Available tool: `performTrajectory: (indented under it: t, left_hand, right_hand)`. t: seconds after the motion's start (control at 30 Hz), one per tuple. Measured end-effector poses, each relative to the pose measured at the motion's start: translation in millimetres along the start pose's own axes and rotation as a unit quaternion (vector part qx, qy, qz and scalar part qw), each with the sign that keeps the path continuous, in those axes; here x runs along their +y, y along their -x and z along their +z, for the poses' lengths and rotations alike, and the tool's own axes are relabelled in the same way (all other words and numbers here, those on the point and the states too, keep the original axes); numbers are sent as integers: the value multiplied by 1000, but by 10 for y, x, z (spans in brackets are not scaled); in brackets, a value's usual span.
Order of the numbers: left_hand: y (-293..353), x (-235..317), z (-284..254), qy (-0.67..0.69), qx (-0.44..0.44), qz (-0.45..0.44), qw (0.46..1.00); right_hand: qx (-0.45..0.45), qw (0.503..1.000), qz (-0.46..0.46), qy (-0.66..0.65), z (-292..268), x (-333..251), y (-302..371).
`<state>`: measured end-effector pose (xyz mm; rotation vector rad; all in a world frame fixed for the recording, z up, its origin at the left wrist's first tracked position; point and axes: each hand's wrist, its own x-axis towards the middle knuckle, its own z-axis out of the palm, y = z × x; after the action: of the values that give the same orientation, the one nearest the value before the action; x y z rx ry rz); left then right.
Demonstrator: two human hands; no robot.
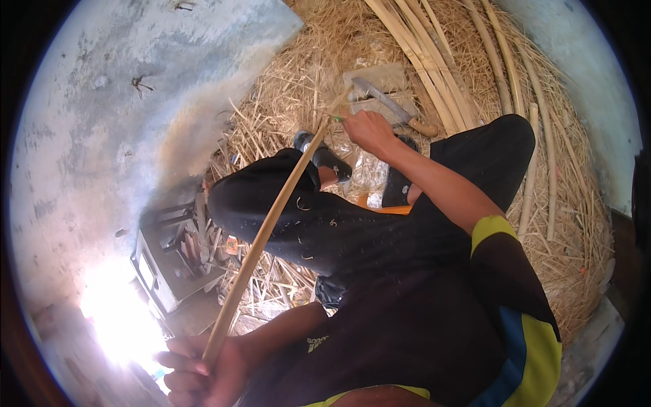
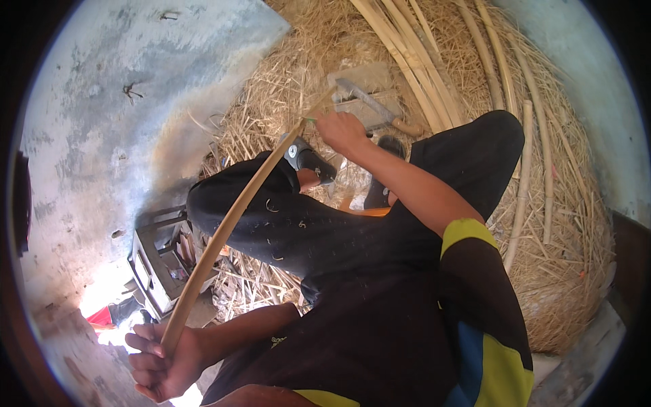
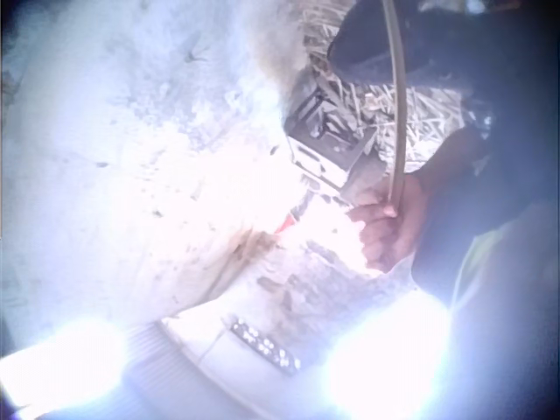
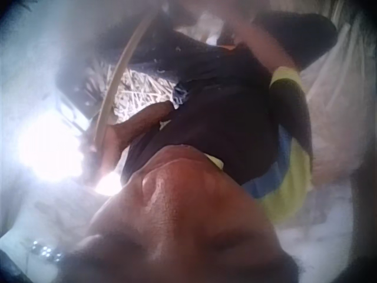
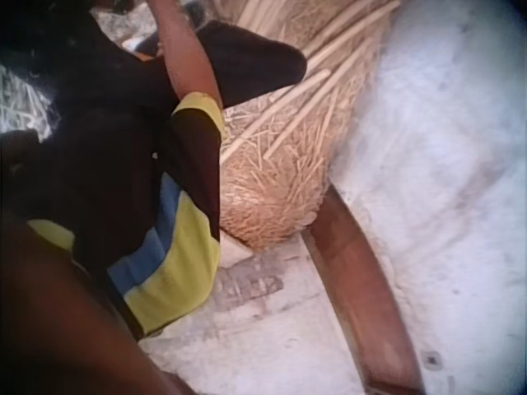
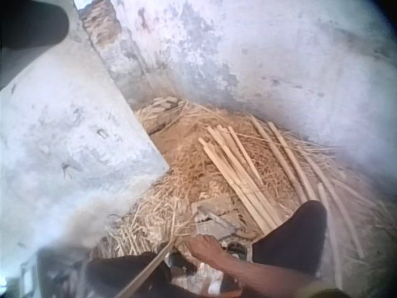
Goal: The person sits cross-legged on a straw-covered floor and uses a green utility knife to shave thin strips of wood from a bamboo stick. They hold the stick in their left hand and scrape the blade along its length, producing wood shavings that fall onto their lap and the surrounding straw.
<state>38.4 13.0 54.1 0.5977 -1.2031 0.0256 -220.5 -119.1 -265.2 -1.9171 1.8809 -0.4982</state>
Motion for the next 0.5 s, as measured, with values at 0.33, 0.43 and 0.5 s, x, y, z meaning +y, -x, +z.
performTrajectory:
  t: [0.33,0.43,0.5]
  left_hand:
    - [-75,-58,-6,281,-117,-170,937]
    - [-108,-241,-486,-309,18,125,943]
    - [-80,-255,-708,-602,77,234,760]
  right_hand:
    - [14,998,34,57,541,320,-522]
    - [7,998,46,30,579,249,-664]
    - [14,996,74,47,728,337,-755]
